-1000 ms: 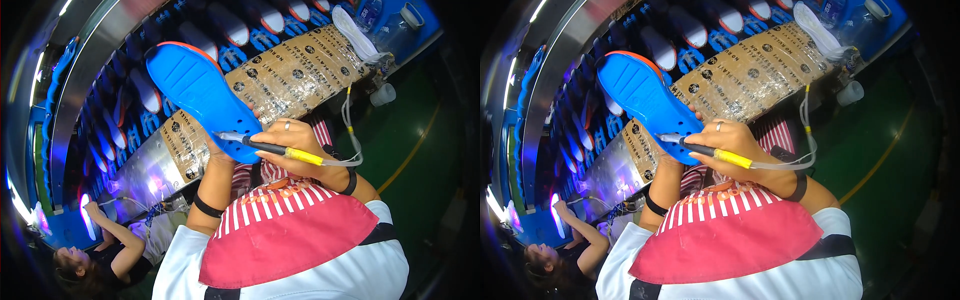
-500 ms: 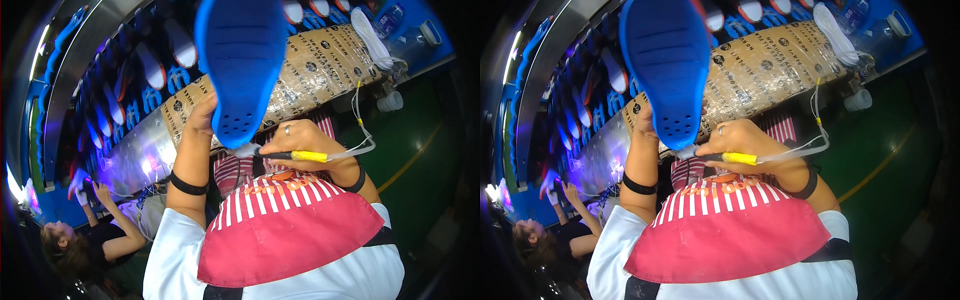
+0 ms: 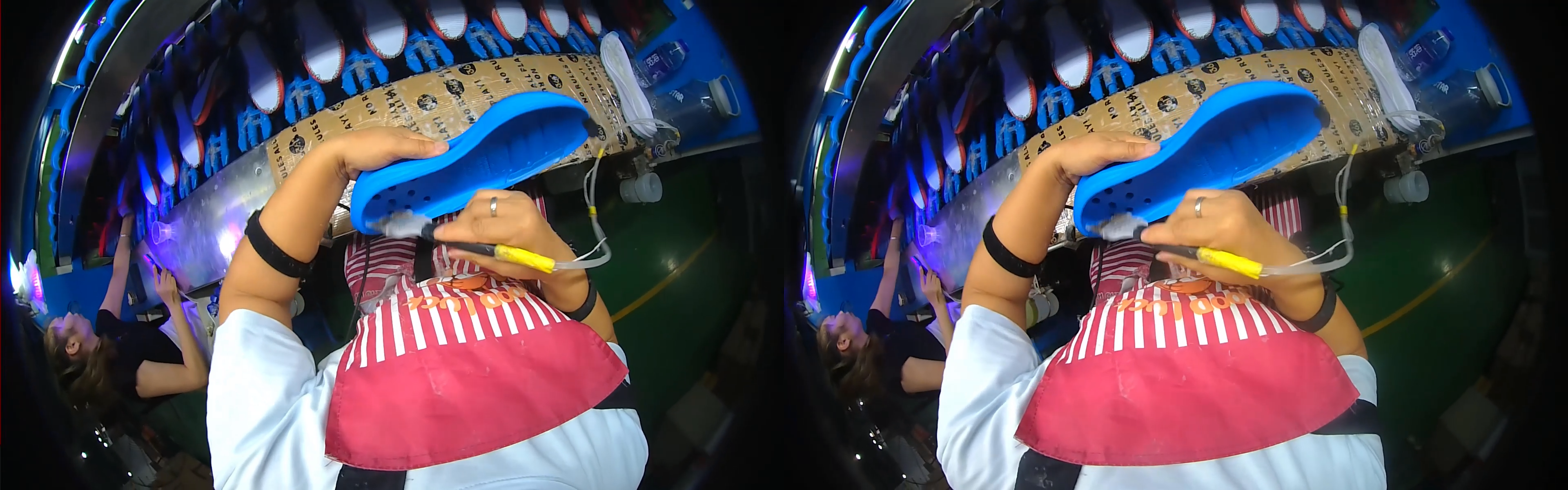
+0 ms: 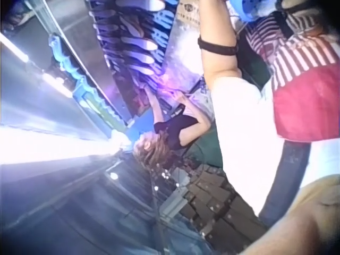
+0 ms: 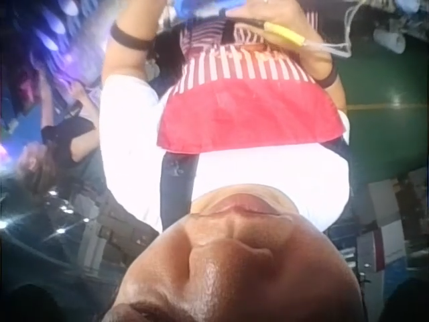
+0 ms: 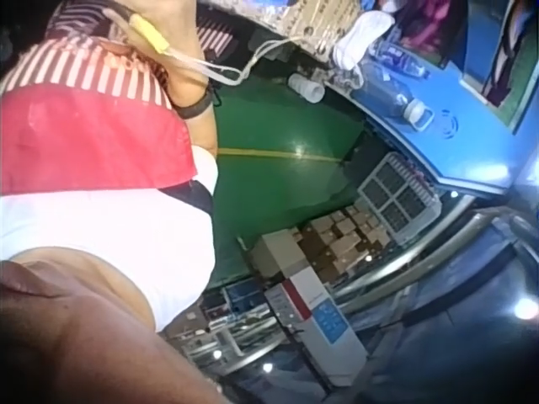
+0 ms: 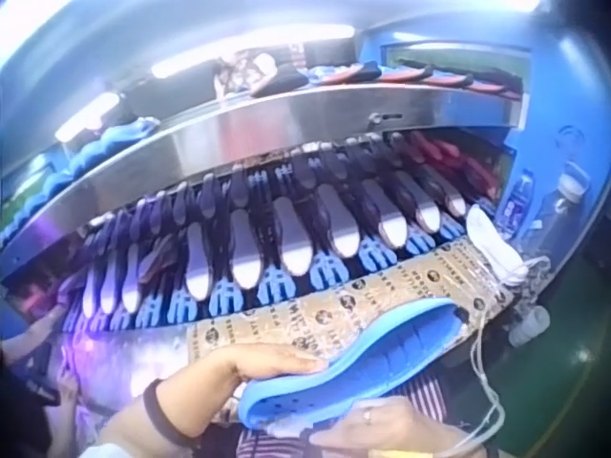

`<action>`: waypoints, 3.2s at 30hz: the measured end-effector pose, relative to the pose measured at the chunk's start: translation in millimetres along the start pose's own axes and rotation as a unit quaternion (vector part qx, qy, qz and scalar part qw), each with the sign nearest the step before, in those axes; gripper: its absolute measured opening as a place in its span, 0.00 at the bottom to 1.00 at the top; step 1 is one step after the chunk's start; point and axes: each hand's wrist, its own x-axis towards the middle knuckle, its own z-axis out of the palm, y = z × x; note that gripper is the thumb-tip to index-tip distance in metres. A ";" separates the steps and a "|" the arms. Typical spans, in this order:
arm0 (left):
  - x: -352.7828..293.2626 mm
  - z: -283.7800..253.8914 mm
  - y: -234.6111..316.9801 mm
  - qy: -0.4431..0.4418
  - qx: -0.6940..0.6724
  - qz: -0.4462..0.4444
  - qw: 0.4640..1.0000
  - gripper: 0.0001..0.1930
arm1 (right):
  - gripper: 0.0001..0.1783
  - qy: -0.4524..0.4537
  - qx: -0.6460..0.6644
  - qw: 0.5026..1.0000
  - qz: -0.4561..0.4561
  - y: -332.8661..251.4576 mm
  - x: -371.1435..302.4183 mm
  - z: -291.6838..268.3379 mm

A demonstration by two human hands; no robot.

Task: Applying adhesive or sealant to the edges of blue shoe soles using a brush and placing them on a conveyor.

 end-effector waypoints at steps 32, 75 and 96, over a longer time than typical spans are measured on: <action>-19.7 -13.2 -69.7 0.182 -0.197 0.182 0.946 0.29 | 0.14 0.039 0.009 0.994 0.102 2.8 -14.9 -10.0; 40.1 80.8 -90.9 0.022 -0.577 0.405 0.709 0.35 | 0.13 0.252 -0.116 0.960 -0.033 2.0 48.2 4.6; 30.4 60.9 -61.5 -0.004 -0.537 0.404 0.741 0.45 | 0.13 0.112 -0.044 0.993 -0.016 4.1 28.0 17.1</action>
